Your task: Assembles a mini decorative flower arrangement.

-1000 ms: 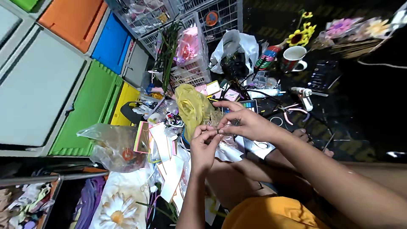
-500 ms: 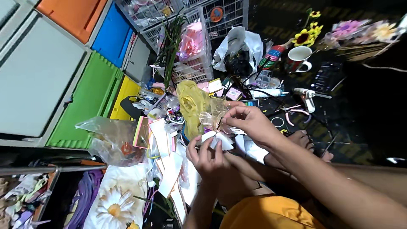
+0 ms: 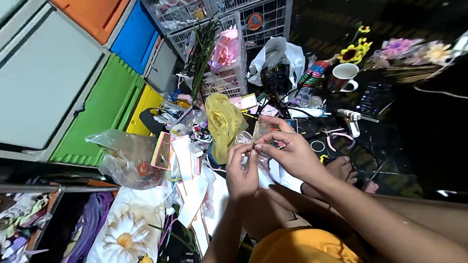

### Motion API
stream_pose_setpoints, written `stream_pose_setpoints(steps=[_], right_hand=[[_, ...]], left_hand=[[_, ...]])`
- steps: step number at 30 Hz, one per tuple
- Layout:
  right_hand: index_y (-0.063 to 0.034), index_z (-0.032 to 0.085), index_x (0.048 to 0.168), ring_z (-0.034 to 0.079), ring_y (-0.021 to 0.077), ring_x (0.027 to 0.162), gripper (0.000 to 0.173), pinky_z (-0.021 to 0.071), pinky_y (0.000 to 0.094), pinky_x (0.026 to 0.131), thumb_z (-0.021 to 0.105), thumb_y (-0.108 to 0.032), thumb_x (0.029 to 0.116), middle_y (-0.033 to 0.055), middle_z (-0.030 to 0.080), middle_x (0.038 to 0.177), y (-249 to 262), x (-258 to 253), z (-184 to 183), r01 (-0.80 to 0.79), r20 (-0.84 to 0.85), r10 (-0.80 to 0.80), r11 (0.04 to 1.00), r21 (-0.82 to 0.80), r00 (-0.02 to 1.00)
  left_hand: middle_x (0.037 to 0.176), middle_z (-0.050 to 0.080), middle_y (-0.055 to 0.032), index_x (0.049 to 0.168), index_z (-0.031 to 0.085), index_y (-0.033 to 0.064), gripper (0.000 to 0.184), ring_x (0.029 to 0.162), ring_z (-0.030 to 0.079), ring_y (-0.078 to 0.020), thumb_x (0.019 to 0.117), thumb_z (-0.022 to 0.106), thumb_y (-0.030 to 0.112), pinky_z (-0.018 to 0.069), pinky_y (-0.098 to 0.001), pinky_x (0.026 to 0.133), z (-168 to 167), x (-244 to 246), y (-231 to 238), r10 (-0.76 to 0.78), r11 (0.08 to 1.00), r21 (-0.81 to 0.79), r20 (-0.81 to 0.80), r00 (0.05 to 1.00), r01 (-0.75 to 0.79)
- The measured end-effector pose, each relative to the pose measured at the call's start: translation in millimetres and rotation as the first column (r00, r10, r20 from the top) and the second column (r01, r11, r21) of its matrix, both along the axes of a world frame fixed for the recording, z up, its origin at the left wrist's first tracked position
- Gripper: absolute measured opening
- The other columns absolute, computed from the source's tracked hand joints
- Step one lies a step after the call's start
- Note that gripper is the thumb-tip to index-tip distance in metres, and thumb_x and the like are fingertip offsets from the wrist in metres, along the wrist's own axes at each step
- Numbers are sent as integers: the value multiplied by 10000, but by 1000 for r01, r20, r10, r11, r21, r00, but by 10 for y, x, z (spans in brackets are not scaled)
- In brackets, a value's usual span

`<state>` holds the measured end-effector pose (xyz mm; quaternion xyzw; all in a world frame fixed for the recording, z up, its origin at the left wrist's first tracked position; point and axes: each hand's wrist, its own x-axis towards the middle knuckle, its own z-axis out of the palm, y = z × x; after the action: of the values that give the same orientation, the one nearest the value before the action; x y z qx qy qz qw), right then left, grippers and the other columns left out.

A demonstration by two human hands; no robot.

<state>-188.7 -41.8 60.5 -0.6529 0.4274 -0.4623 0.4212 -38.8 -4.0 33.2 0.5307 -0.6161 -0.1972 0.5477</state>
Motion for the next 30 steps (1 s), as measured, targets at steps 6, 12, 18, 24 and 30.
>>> stream_pose_setpoints(steps=[6,12,18,24,30], right_hand=[[-151,730,848,519,115,1292,86,518,321,945,727,-221,898,43,497,1492,23,50,27,32,47,-35,997,68,998],[-153,737,836,473,135,1358,100,482,359,1013,720,-225,904,55,514,1482,33,26,104,-5,24,2,995,101,1000],[-142,737,820,514,145,1294,98,504,361,948,742,-211,890,48,515,1481,57,35,103,13,-10,-11,992,127,1000],[-149,750,843,516,138,1293,94,502,348,957,739,-223,900,53,516,1473,66,42,52,24,5,-25,992,123,1000],[-166,782,852,450,126,1384,92,478,333,1034,749,-242,892,37,489,1518,75,18,61,-7,31,5,998,65,1000]], left_hand=[[1020,651,-40,1072,628,-53,166,925,614,-18,964,566,57,526,-195,825,-30,-45,19,-115,991,33,-249,962,127],[1019,658,-25,904,713,-19,160,976,621,-32,981,582,32,536,-188,854,45,13,-7,-116,987,68,-345,932,148],[1041,655,-63,863,698,-28,34,942,639,-48,844,671,-39,563,-188,807,38,-2,9,-107,977,133,-374,921,168],[952,687,-81,855,739,-53,43,850,658,-39,846,697,-54,569,-172,765,154,-74,65,85,979,204,-320,944,-19],[975,667,-90,888,742,-76,68,822,651,-13,873,678,-58,573,-150,743,216,-60,127,37,998,63,-245,969,-22]])
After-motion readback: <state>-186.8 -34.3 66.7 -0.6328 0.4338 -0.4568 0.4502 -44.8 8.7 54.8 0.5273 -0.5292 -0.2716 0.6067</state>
